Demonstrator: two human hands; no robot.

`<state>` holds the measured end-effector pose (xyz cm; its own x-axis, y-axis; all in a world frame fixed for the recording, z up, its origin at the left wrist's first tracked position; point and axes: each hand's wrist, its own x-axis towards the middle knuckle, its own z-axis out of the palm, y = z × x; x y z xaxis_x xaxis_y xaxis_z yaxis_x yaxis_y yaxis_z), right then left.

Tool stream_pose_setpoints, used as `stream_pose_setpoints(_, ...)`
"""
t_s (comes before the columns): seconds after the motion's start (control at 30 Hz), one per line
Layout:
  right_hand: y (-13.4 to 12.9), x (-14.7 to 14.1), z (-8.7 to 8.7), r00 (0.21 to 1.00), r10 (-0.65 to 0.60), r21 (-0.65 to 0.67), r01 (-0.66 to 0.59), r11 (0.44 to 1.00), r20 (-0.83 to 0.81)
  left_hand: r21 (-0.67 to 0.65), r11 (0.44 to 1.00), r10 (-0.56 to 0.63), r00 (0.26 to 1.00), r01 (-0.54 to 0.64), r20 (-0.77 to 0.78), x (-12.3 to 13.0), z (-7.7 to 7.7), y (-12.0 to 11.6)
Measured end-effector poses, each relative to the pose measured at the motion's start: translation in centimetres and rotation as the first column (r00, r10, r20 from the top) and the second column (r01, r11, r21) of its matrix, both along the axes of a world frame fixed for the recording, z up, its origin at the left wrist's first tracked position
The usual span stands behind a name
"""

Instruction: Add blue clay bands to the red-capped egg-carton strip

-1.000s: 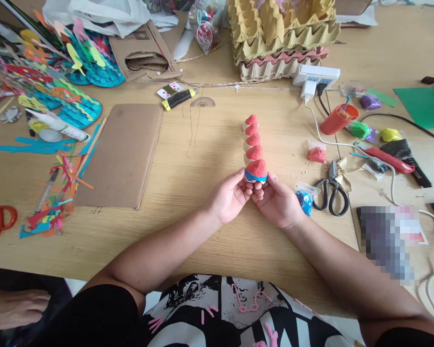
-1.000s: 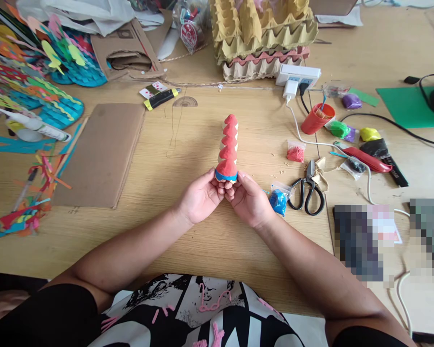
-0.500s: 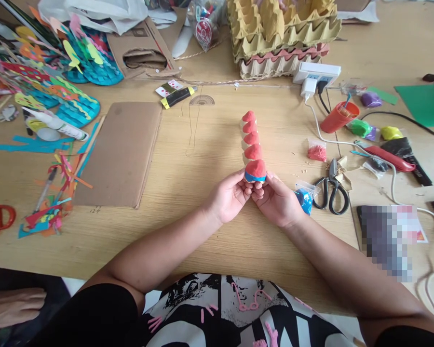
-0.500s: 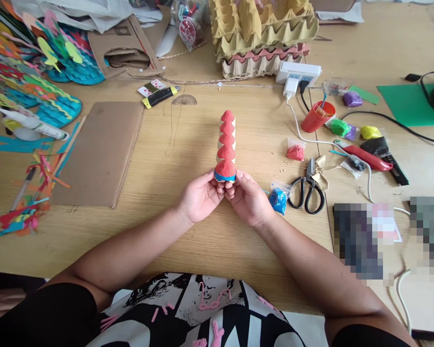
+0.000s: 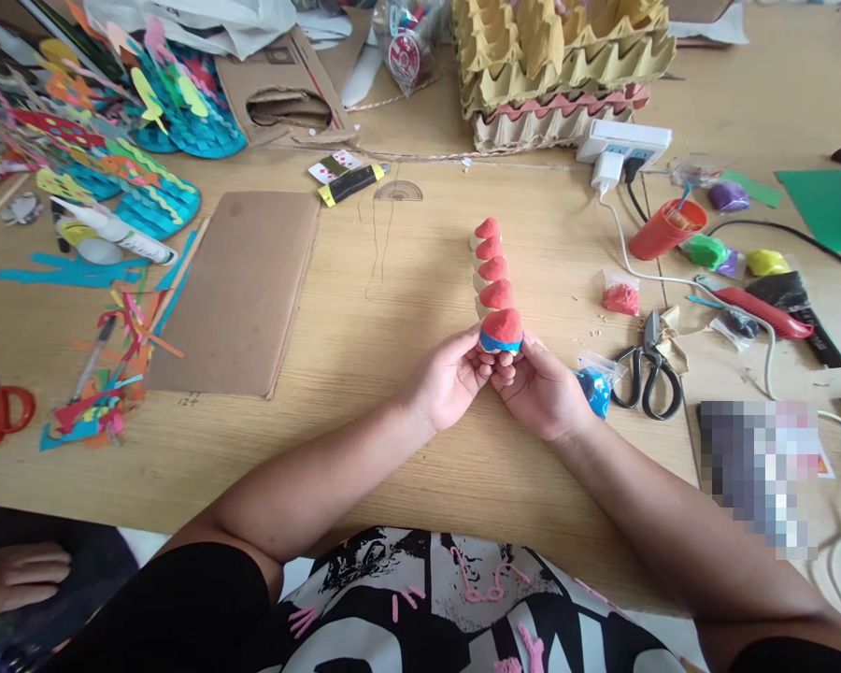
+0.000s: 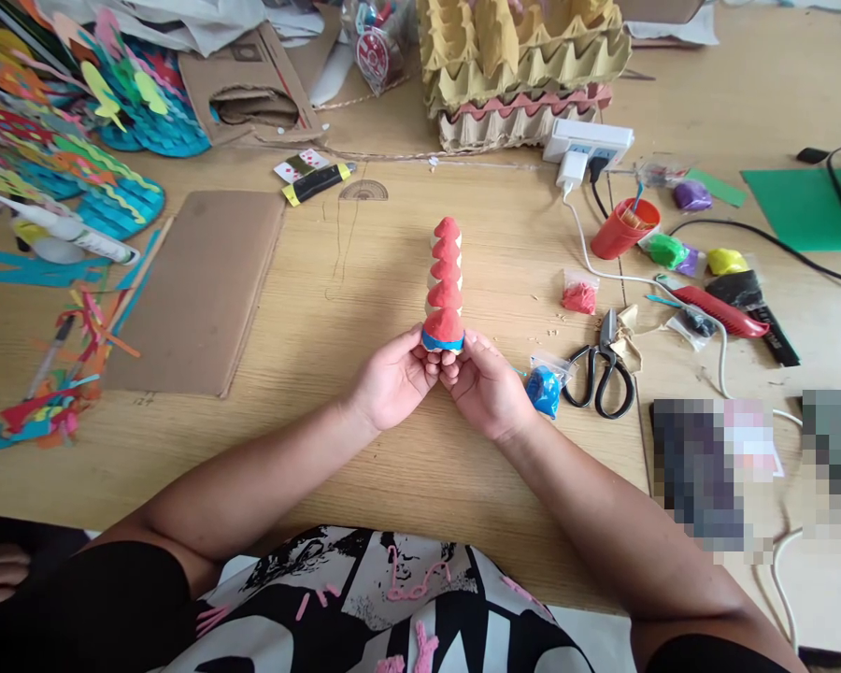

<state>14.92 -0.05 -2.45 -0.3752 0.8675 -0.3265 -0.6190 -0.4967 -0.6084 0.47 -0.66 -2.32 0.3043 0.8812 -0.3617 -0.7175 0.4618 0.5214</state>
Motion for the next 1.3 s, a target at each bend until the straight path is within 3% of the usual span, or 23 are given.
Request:
stream_pose_setpoints(0.23, 0.1, 0.1, 0.1, 0.999, -0.037, -0.01, 0.037, 0.999, 0.0, 0.103, 0.995, 0.004, 0.997, 0.004, -0.073, -0.1, 0.5, 0.1)
stream_pose_setpoints(0.83, 0.1, -0.2, -0.1, 0.999, -0.046, -0.004, 0.046, 0.999, 0.012, -0.063, 0.996, 0.061, 0.998, -0.061, 0.009, -0.1, 0.8, -0.1)
stream_pose_setpoints(1.07, 0.0, -0.4, -0.1, 0.999, -0.035, 0.014, 0.035, 0.999, 0.003, -0.01, 0.993, 0.113, 0.993, -0.114, -0.014, 0.0, 0.4, 0.0)
stream_pose_setpoints(1.3, -0.1, -0.4, -0.2, 1.0, -0.024, 0.013, 0.024, 1.0, 0.01, 0.011, 0.99, 0.142, 0.986, -0.141, -0.089, 0.1, 1.1, -0.1)
